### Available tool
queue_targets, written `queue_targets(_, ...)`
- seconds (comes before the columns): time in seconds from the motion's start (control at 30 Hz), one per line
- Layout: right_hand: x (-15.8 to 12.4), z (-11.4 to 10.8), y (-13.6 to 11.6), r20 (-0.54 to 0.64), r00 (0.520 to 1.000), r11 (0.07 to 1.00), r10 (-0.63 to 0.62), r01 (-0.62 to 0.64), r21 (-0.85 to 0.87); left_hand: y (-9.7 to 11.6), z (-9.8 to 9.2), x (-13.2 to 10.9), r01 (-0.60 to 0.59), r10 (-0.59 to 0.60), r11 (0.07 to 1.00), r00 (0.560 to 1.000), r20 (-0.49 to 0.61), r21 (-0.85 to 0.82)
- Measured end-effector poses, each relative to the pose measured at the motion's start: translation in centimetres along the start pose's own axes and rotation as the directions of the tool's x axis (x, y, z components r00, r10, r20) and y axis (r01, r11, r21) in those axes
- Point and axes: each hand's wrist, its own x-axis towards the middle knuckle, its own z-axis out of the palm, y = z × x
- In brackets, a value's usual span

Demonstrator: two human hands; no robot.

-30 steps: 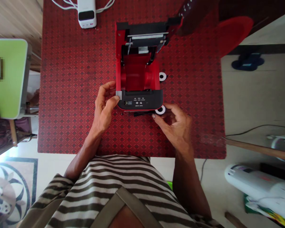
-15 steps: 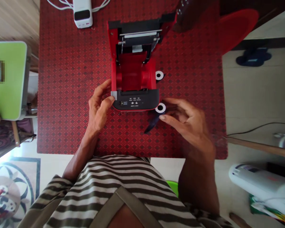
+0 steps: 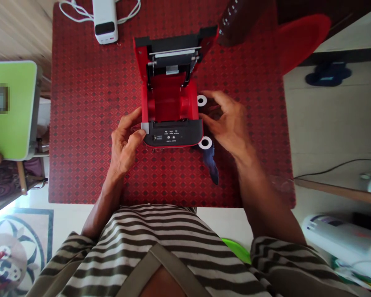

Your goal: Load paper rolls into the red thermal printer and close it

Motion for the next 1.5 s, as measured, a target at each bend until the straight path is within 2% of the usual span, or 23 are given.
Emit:
queue_targets(0.2,0.3,1.3,0.2,-0.056,0.997,0.998,0.054,-0.053,0.03,0.0,0.6,-0.6,0.02,-0.02,0.999,1.0,0.005,-0.03)
queue_targets(0.33,0.8,0.1,-0.4,-0.134,0.989,0.998,0.058,-0.052,0.045,0.3,0.7,-0.8,0.03,-0.03,0.999,1.0,0.007,-0.034)
queue_targets(0.4,1.0,-1.3,-1.9,-0.214,0.975,0.997,0.052,-0.038,0.071,0.5,0.7,-1.0,0.034,-0.033,0.999,0.999,0.016,-0.037)
queue_targets(0.5,0.6,-3.6,-5.8,-0.284,0.958,0.991,0.03,0.008,0.13,0.7,0.9,-1.1,0.045,-0.044,0.998,0.999,0.015,-0.038)
queue_targets(0.6,-0.1,-4.6,-10.0,-0.243,0.97,0.994,0.008,0.019,0.11,0.9,1.2,-1.2,0.048,-0.048,0.998,0.999,-0.007,-0.036)
queue_targets(0.7,-0.5,-4.0,-12.3,-0.19,0.982,0.992,0.007,0.017,0.125,1.1,1.5,-1.3,0.037,-0.037,0.999,0.999,-0.015,-0.018)
queue_targets(0.8,-0.2,-3.3,-12.6,-0.106,0.99,0.986,-0.09,0.103,0.132,1.1,1.7,-1.4,0.028,-0.027,1.0,0.999,-0.022,0.004)
queue_targets(0.9,0.3,-3.3,-12.7,-0.002,0.985,0.985,-0.172,0.172,0.031,1.0,1.8,-1.5,0.023,-0.023,1.0,0.999,-0.022,0.002)
queue_targets(1.0,1.1,-3.4,-13.2,0.135,0.956,0.95,-0.26,0.278,-0.142,0.8,1.9,-1.6,0.0,0.0,1.0,1.0,-0.014,0.019)
queue_targets(1.1,2.1,-2.6,-13.0,0.264,0.908,0.882,-0.325,0.391,-0.261,0.6,2.0,-1.6,-0.015,0.016,0.999,1.0,-0.01,0.036)
queue_targets(1.2,3.0,-0.9,-12.2,0.393,0.867,0.837,-0.306,0.441,-0.323,0.4,2.1,-1.7,-0.035,0.035,0.999,0.999,-0.008,0.036)
queue_targets(1.3,3.4,0.7,-12.3,0.437,0.859,0.808,-0.267,0.446,-0.384,0.4,2.1,-1.7,-0.064,0.064,0.997,0.998,0.006,0.049)
queue_targets(1.4,3.5,1.3,-13.9,0.451,0.865,0.743,-0.218,0.447,-0.498,0.7,2.1,-1.8,-0.073,0.07,0.992,0.997,0.032,0.102)
queue_targets(1.5,3.7,1.0,-15.8,0.517,0.848,0.677,-0.118,0.45,-0.583,0.9,2.1,-1.9,-0.071,0.064,0.986,0.997,0.052,0.151)
